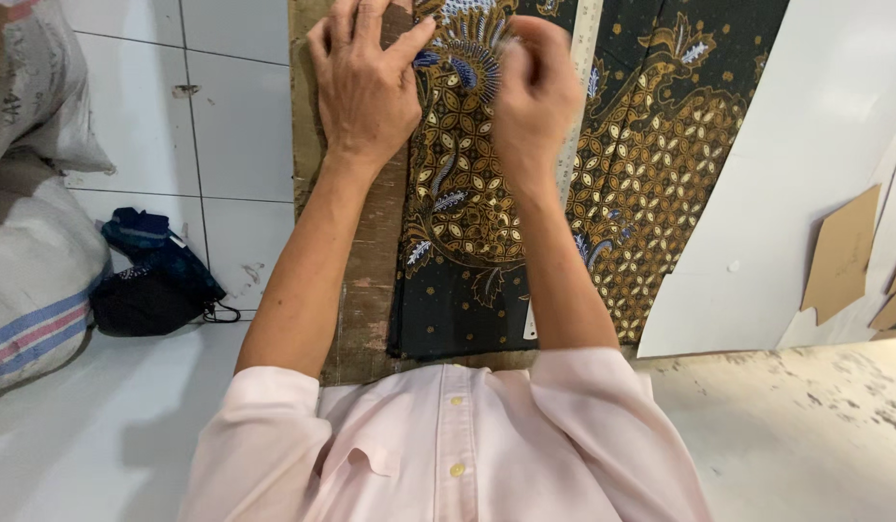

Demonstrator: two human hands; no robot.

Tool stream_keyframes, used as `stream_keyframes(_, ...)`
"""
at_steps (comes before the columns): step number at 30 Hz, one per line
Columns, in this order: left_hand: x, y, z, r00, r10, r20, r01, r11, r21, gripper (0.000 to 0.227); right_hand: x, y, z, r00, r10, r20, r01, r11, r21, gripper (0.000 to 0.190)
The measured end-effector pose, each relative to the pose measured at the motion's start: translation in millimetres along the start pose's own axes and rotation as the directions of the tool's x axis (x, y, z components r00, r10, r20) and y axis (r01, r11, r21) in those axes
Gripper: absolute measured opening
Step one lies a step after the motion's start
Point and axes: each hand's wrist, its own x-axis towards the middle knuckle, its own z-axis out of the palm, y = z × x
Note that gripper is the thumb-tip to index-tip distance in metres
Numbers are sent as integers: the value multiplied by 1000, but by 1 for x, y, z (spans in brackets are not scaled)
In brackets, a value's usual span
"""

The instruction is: The person measures a patterned fabric laid on a wooden table using a metal ruler and chalk. They align the ruler horizontally and vertically, mark measurements with chalk, and adjust the fabric as needed.

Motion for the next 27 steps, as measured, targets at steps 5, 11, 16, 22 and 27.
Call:
stream_keyframes(5, -8, -12, 17, 1000, 15, -17, -16, 999, -37, 47, -80, 8, -92, 993, -113, 43, 121, 918, -377, 11)
stream_keyframes(11, -15, -39, 45, 985, -33, -167, 18, 996, -92, 7, -184, 0, -131, 989, 151, -5, -118, 749, -652, 31)
stream_keyframes(16, -36, -16, 15, 925, -346, -156, 286, 906, -313, 24, -175, 17, -139, 926, 377, -22, -341, 809, -478, 23)
stream_keyframes(22, -135, 124, -40, 971, -189, 150, 240, 690, -683, 30, -214, -7, -130, 881, 407, 243, -446, 885, 135, 10)
stream_keyframes(27, -169, 169, -50, 886, -399, 236, 452, 633, -628, 58, -282, -42, -106, 857, 427, 290, -507, 801, 318, 18)
